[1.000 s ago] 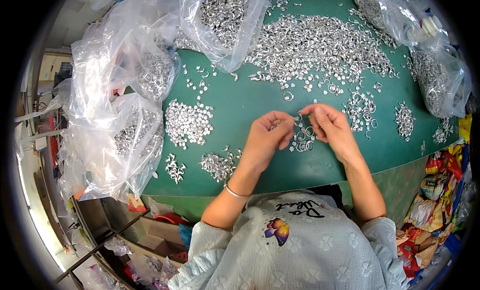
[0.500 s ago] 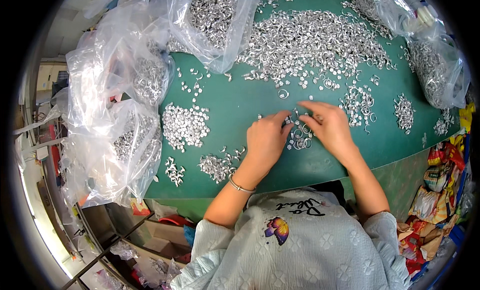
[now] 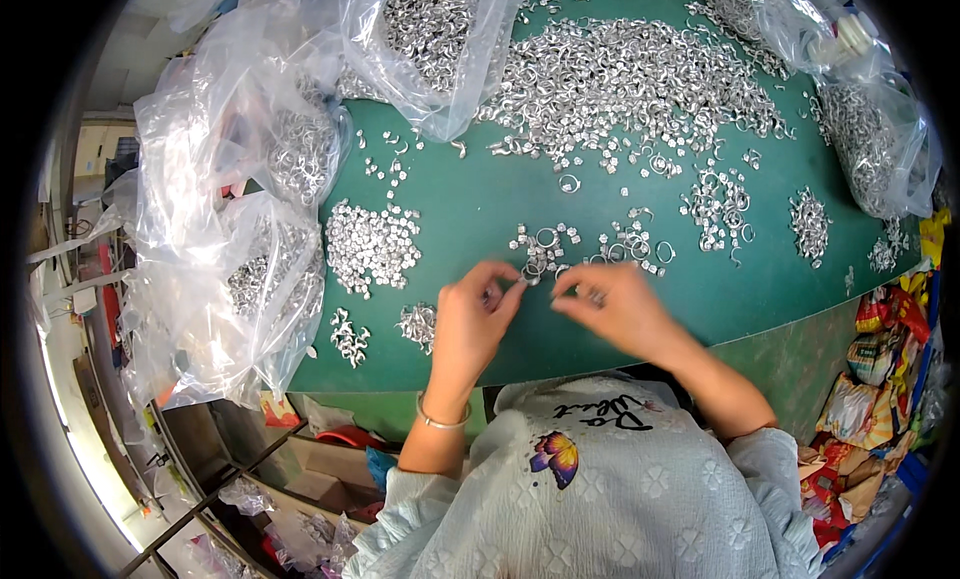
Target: The person sorts small metal rings and clips by hand on a green workbench, picking through piles and moving items into separate groups.
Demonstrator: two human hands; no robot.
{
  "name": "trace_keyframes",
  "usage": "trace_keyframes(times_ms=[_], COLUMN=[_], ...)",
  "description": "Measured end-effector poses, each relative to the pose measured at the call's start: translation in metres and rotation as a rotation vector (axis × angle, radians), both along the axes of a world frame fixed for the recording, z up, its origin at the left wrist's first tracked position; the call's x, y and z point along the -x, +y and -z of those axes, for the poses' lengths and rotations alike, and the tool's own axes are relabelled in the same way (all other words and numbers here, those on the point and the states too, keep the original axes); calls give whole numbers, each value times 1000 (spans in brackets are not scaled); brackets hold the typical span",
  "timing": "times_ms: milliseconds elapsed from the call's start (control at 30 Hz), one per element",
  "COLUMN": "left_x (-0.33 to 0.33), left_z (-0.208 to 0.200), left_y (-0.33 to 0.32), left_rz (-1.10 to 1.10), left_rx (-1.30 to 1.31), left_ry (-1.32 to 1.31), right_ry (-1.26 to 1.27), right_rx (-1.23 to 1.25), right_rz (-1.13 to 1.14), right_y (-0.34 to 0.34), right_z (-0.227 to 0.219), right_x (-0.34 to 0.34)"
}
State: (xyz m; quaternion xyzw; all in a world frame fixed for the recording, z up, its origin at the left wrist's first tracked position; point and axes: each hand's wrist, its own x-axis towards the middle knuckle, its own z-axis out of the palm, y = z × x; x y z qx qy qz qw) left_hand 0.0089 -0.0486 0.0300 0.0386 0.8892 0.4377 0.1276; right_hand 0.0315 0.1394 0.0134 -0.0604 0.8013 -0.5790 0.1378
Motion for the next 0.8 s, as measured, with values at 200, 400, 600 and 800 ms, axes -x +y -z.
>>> trace_keyframes(times_ms=[200, 400, 600, 800], left_x=[-29, -30, -28, -32], left_z=[0, 3, 12, 26], left_y=[-29, -33, -24, -6], left_rz=[-74, -257, -144, -113], left_rx=[63, -533, -1052, -1464], left_ry=[-77, -399, -756, -912], right_ry=[367, 15, -40, 210], right_rx=[-156, 38, 170, 49], right_rz=[9, 19, 108, 75], right_y=[-52, -42, -32, -21], right_z=[23, 5, -9, -24], right_x=[-17, -14, -20, -22])
